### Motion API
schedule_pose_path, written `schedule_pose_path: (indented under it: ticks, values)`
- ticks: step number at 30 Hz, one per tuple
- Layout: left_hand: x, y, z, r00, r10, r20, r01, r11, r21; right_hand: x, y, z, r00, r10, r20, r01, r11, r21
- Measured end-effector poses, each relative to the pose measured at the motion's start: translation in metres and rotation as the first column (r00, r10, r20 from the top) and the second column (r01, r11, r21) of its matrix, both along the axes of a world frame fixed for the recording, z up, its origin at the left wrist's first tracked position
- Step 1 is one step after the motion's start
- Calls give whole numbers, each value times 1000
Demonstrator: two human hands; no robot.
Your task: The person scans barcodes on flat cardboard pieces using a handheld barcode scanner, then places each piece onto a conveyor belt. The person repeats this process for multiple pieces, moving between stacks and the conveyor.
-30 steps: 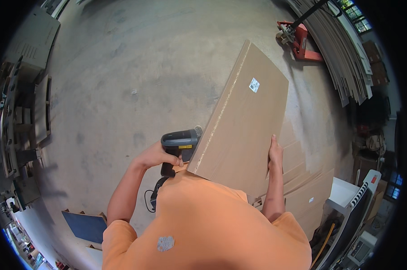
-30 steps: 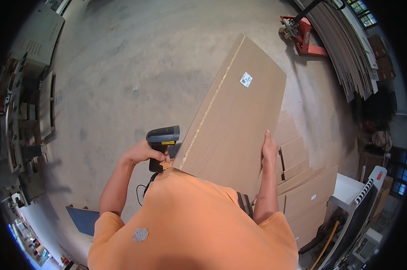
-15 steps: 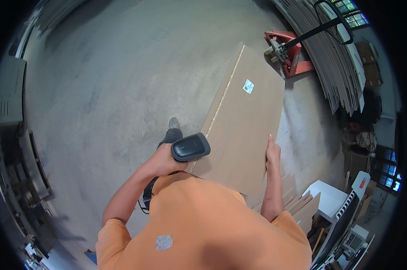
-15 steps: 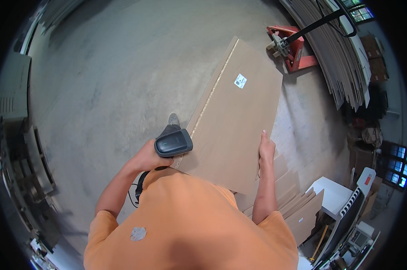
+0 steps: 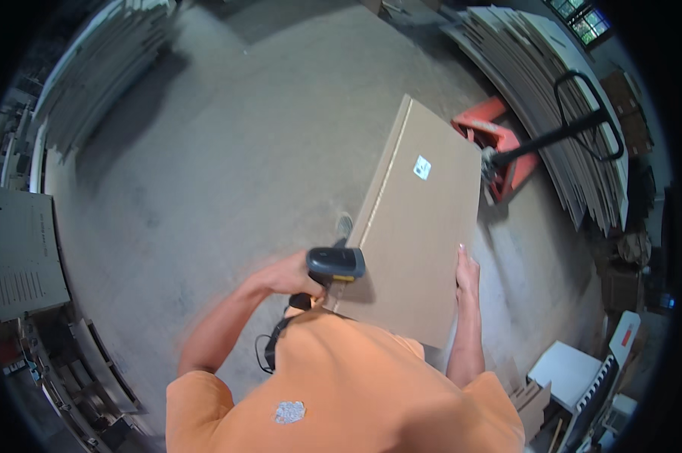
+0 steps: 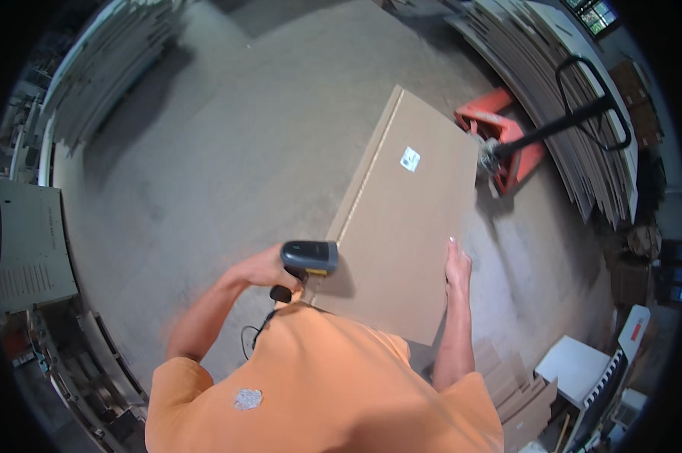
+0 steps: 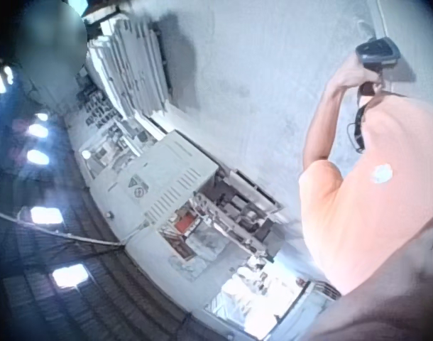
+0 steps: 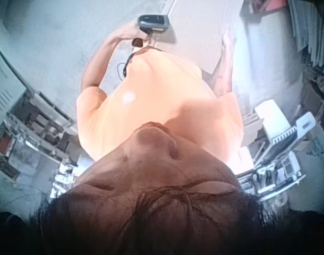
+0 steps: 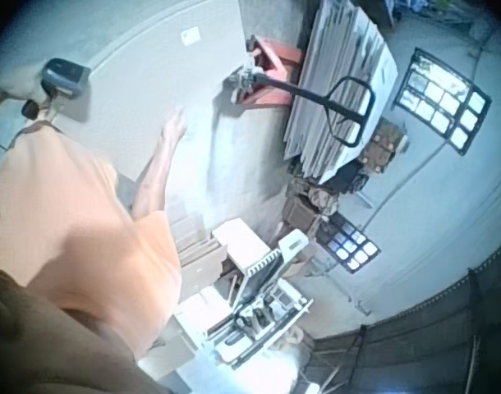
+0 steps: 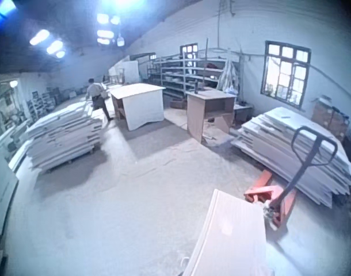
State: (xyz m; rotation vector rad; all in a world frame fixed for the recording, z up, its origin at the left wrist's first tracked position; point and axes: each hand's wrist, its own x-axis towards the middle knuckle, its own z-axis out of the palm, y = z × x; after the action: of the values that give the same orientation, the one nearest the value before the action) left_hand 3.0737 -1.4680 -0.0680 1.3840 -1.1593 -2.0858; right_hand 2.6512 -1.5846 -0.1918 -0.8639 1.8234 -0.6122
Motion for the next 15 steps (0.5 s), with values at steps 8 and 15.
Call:
schedule_pose_path:
  ticks: [8,15]
  values:
    - [97,-226,3,995,-76,62,81,993,-80,109,-264,9,988,146,-60,-149,987,-61]
    - [209,-447,-30,982,-186,36,187,982,-31,205,-470,-12,988,122,-95,-121,993,17]
